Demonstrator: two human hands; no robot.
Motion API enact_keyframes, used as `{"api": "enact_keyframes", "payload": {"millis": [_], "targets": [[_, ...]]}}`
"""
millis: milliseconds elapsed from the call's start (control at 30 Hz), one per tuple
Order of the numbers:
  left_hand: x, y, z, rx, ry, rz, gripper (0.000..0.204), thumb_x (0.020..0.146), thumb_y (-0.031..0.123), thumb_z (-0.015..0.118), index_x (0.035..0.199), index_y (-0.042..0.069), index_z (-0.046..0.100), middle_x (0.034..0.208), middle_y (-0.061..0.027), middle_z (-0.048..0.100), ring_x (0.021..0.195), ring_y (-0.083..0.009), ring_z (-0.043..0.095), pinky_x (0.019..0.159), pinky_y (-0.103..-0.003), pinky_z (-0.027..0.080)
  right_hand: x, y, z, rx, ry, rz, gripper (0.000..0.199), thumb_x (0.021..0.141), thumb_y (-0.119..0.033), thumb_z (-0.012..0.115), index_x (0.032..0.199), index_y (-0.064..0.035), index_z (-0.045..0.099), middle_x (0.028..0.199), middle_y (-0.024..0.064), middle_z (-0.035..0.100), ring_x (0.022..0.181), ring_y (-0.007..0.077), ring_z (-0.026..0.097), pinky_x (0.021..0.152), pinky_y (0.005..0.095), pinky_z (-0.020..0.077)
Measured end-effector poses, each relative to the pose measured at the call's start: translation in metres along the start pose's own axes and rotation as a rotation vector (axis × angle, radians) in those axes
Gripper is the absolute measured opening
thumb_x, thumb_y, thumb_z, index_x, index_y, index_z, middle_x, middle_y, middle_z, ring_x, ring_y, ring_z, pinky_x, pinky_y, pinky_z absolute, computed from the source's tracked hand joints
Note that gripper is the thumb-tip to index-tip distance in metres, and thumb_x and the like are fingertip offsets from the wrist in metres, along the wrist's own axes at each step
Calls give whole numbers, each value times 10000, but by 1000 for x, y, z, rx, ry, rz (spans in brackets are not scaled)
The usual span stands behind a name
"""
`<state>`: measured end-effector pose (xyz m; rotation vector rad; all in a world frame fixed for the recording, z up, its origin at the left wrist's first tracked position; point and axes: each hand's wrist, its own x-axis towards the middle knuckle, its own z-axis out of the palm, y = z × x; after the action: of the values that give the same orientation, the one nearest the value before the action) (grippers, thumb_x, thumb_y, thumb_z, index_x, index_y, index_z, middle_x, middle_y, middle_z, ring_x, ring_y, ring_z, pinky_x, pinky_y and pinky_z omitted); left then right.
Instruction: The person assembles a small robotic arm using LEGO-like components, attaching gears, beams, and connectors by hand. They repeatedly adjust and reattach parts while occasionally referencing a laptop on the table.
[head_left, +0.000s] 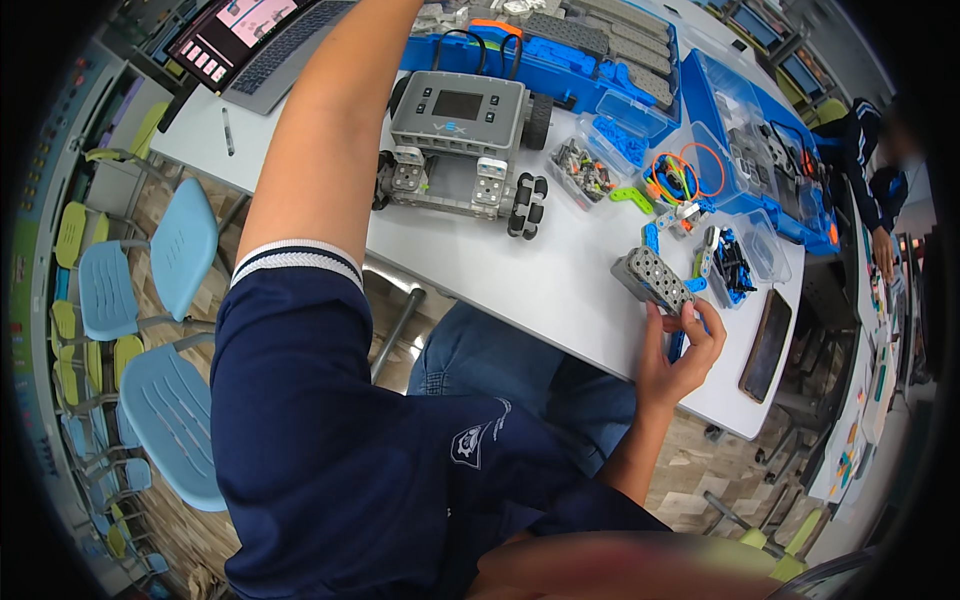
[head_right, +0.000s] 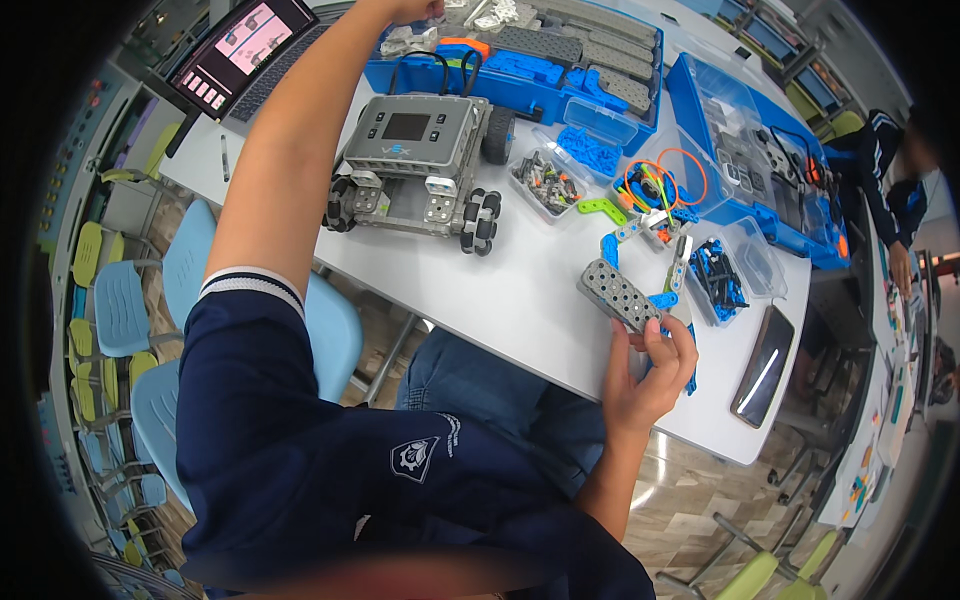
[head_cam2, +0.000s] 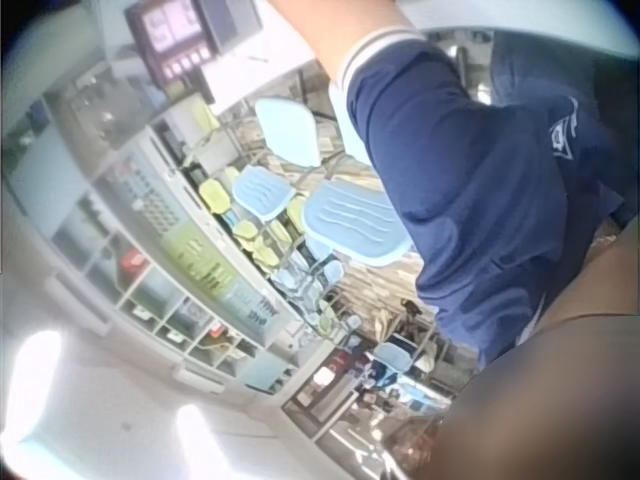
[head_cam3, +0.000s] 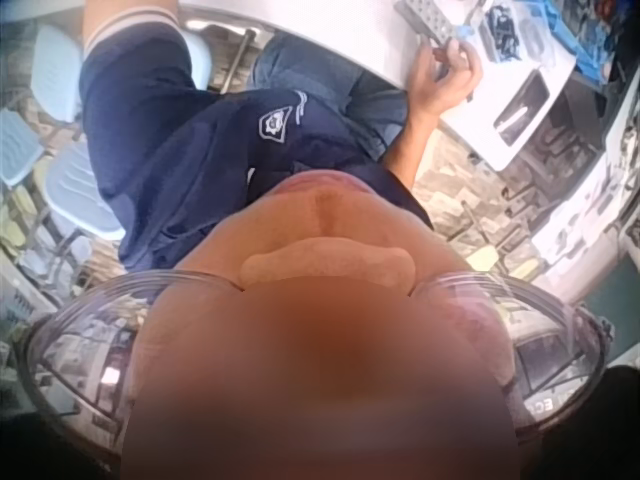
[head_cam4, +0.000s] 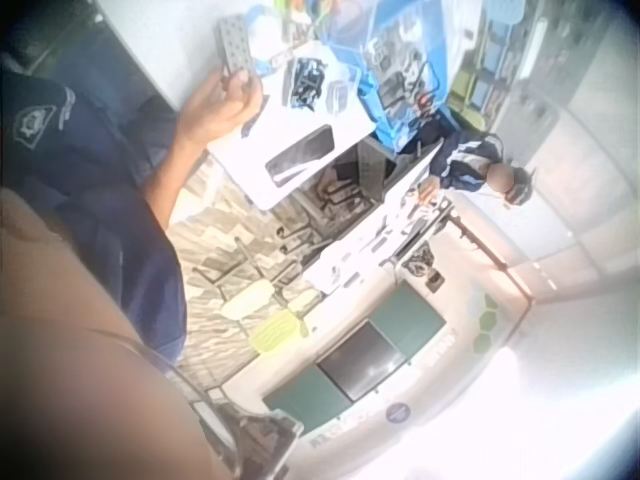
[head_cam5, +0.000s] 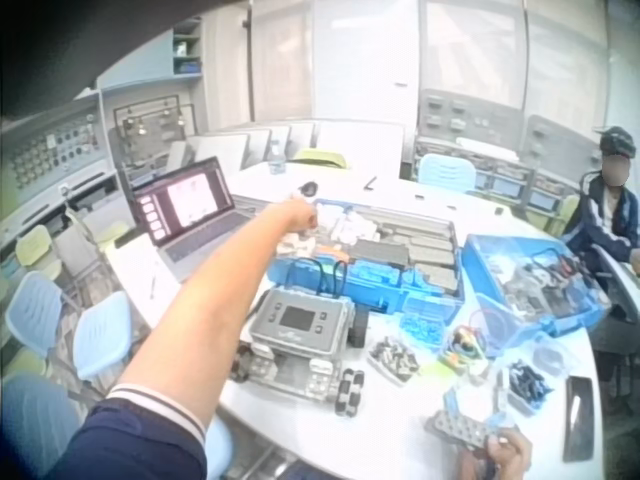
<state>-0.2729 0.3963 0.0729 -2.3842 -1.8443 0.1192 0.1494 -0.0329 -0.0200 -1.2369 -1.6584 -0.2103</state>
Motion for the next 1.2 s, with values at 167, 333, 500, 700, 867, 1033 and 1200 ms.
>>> {"api": "enact_keyframes", "payload": {"millis": [167,333,500,700,867,1033,1200], "targets": [[6,2,-1,-63,-11,23,355,750,202,725,1089,94,719,1045,-153,731,976,-332,689,838,-448,539,0,0,0,-3,-7,-4,540,728,97,822,1185,-46,573,1202,180,553,675,145,631,701,271,514],[16,1,7,-7,-9,89,462,661,155,778,1115,98,714,1064,-144,730,996,-338,683,850,-448,540,0,0,1,-1,-2,-8,543,725,98,825,1184,-42,572,1199,180,555,676,144,626,680,264,512],[12,-4,7,-21,74,77,474,747,111,718,1218,147,683,1097,-135,723,1013,-324,681,886,-439,534,0,0,1,1,0,-3,538,722,95,828,1176,-40,574,1194,179,559,676,143,621,666,260,512],[2,2,-3,-57,72,11,503,847,53,604,1324,213,624,1181,-135,697,1100,-320,650,952,-441,507,0,0,1,-5,3,-3,542,718,93,832,1175,-42,575,1195,175,560,670,141,619,676,267,510],[-3,12,-9,17,-4,-26,543,883,80,568,1393,266,558,1309,-173,623,1230,-357,575,1035,-471,457,0,0,1,-4,4,1,545,717,94,832,1177,-47,576,1195,173,560,667,145,621,689,270,510],[-9,17,-15,39,-50,-57,546,906,112,558,1426,274,517,1378,-184,572,1285,-375,528,1064,-487,432,-1,1,1,7,-1,16,548,720,97,828,1184,-49,575,1196,173,559,673,144,623,687,270,512],[-12,20,-16,34,-1,-75,523,922,142,544,1428,271,513,1360,-189,583,1278,-380,532,1059,-487,436,-1,1,1,13,-2,12,553,722,101,825,1190,-49,572,1196,175,558,672,146,622,665,264,512]]}}
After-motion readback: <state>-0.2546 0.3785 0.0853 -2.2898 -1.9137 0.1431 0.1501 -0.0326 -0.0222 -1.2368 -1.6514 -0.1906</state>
